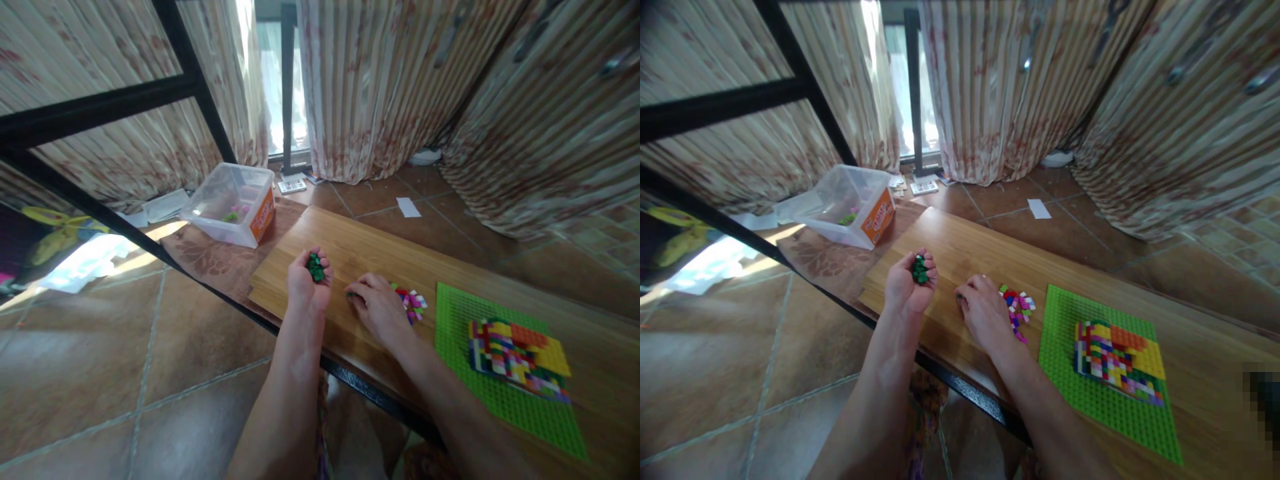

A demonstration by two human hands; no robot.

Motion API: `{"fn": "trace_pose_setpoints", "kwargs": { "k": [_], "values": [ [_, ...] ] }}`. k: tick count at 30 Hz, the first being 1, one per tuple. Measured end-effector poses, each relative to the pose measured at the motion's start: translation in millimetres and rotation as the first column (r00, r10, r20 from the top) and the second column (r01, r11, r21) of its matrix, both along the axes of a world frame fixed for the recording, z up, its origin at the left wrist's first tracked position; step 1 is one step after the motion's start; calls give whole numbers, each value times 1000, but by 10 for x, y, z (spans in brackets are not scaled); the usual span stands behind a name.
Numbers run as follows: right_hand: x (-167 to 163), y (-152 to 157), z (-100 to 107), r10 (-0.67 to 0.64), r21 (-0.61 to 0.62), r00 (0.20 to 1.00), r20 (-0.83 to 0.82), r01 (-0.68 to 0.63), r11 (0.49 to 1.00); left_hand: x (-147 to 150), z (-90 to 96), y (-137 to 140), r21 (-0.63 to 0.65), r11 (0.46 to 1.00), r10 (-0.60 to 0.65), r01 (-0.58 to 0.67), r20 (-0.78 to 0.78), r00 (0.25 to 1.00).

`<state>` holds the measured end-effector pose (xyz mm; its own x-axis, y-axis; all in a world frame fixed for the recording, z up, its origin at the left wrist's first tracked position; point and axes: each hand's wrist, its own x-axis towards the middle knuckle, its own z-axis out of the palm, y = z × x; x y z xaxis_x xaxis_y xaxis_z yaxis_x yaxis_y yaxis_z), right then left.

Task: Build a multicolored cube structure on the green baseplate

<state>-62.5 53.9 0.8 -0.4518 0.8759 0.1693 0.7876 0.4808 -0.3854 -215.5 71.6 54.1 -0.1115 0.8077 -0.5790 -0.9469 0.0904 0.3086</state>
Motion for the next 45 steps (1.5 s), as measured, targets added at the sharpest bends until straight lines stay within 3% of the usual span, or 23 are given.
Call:
{"fn": "trace_pose_setpoints", "kwargs": {
  "k": [3,6,9,12,17,21,24,31,45],
  "values": [
    [13,15,39,-14,-15,1000,-11,14,1000,43,-26,5,-32,999,-10,8,-50,999],
    [22,13,226,-83,-33,980,-179,79,996,105,-44,1,-69,998,-7,1,-87,996],
    [-8,15,478,-106,-71,924,-368,86,994,196,-64,-3,-66,996,-56,54,-26,998],
    [-26,22,605,-73,-49,898,-435,57,997,260,-78,0,-41,992,-116,119,84,990],
    [58,-8,353,-198,-20,912,-358,205,979,192,-44,-3,-16,998,-55,58,147,988],
    [88,-55,72,-158,17,979,-127,161,987,112,-12,-8,-23,1000,0,2,100,995],
    [68,-71,-20,-148,60,989,-22,149,987,105,-17,-6,-10,1000,-16,17,88,996],
    [73,-62,-42,-121,135,992,41,114,984,125,-38,0,10,999,-44,43,64,997],
    [25,-10,52,-78,43,996,40,76,996,145,-31,-3,39,997,-70,69,44,997]
  ]
}}
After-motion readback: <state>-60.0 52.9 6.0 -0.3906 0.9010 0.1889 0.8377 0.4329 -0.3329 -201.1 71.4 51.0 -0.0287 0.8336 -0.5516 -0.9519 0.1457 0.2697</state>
